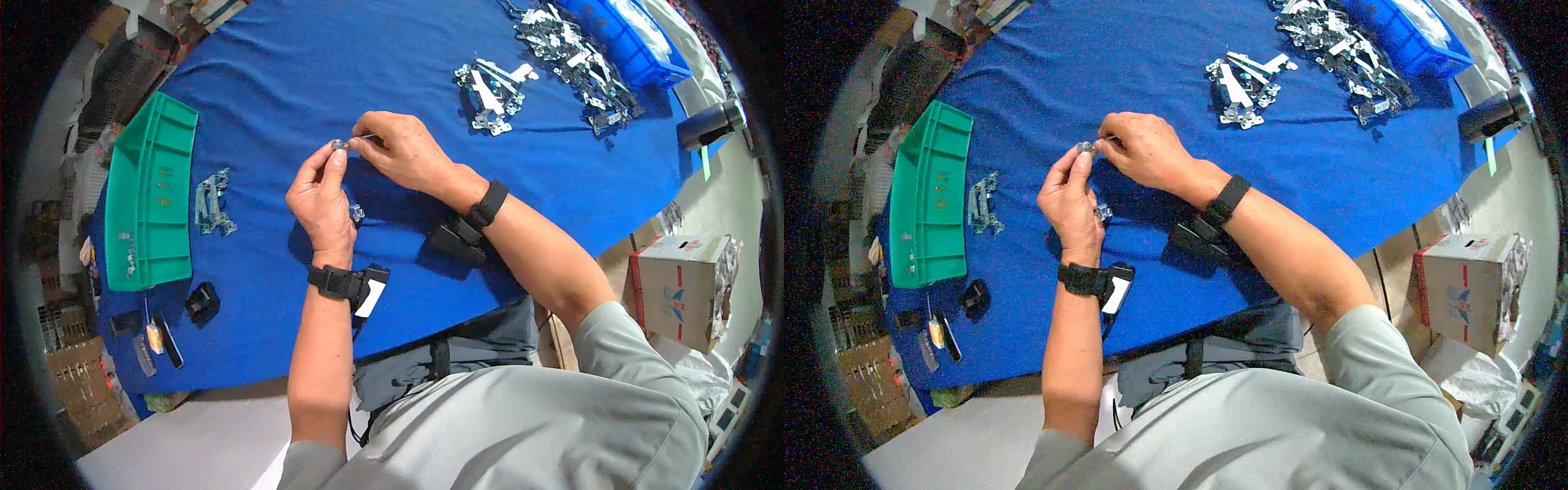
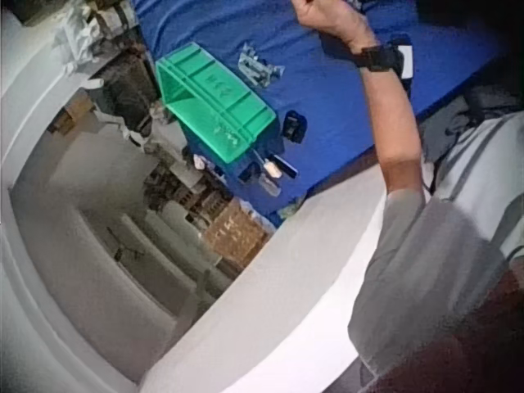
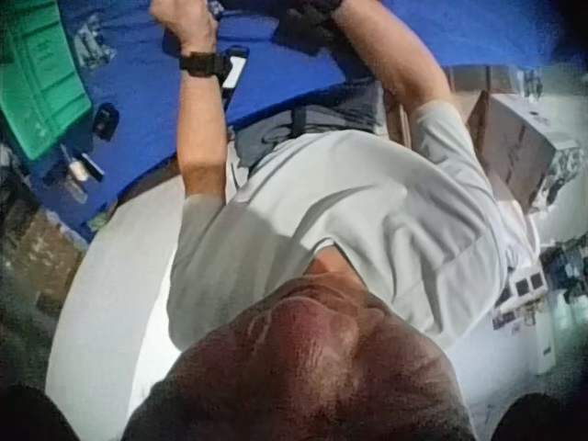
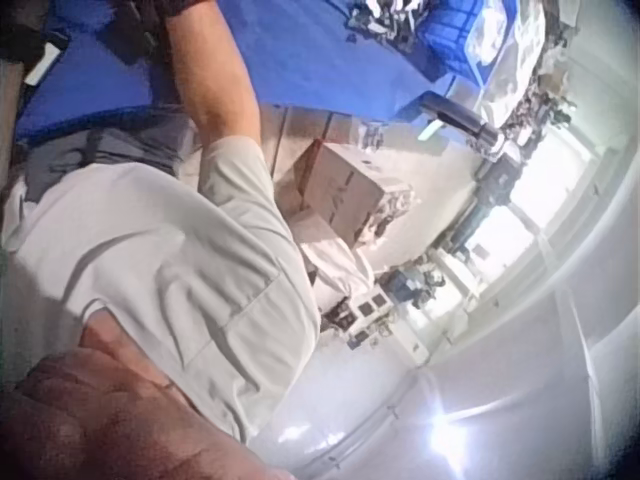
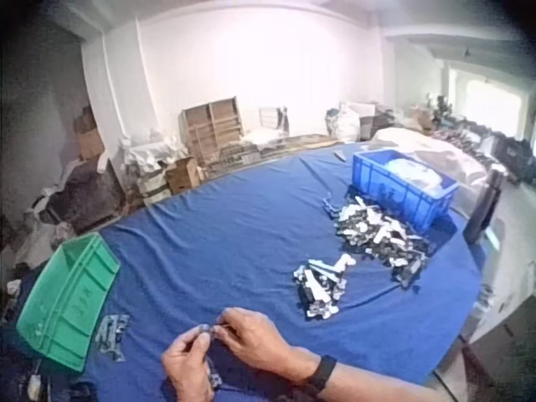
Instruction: Assembling small metal hardware components by inserting screws using a screwdriver.
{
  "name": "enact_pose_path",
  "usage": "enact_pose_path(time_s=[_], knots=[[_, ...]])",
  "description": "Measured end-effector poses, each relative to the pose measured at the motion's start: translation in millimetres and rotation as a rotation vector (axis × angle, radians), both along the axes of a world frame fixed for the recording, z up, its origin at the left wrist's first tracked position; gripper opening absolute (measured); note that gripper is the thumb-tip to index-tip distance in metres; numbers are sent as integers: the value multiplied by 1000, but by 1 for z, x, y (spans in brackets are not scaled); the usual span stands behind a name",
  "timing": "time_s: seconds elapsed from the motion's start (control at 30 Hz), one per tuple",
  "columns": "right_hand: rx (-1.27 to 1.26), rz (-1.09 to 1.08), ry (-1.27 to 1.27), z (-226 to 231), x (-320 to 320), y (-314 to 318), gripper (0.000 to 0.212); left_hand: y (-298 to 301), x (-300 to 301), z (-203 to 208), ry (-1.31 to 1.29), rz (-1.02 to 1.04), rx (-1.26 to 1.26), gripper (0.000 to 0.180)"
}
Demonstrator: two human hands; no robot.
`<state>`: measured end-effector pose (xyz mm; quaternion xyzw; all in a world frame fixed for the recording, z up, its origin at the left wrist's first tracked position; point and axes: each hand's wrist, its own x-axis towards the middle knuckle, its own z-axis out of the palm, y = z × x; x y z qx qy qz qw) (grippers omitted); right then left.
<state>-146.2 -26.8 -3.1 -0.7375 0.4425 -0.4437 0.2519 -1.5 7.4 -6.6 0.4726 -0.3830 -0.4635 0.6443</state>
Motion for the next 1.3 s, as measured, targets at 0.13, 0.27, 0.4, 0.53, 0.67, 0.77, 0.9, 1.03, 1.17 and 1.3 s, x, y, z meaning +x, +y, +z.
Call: enact_pose_path(time_s=[0.13,0.27,0.4,0.53,0.67,0.77,0.9,1.03,1.17,1.3], knots=[[-73,1,-11,-3,1,1,14,0,1,-3,-37,29,17,20],[-98,8,-28,-6,-2,-1,13,-2,-2,-8,-124,24,-57,20],[-141,21,-36,-7,0,-5,12,-4,-1,-8,-112,29,-58,20],[-81,26,-12,-6,0,-4,12,-6,1,-9,-133,30,-44,20],[-63,34,-15,-5,1,-4,13,-7,2,-12,-148,43,-53,19],[-55,15,-5,-4,1,-3,14,-6,0,-10,-136,47,-52,18],[-18,25,18,-7,-1,-4,14,-5,-3,-9,-121,49,-71,19],[-3,45,-13,-8,0,-6,14,-4,-2,-5,-146,23,-60,21],[-28,26,-10,-4,0,-3,13,-3,-3,0,-170,27,-23,22],[-43,57,-22,-3,0,0,13,1,-2,0,-185,24,-28,23]])
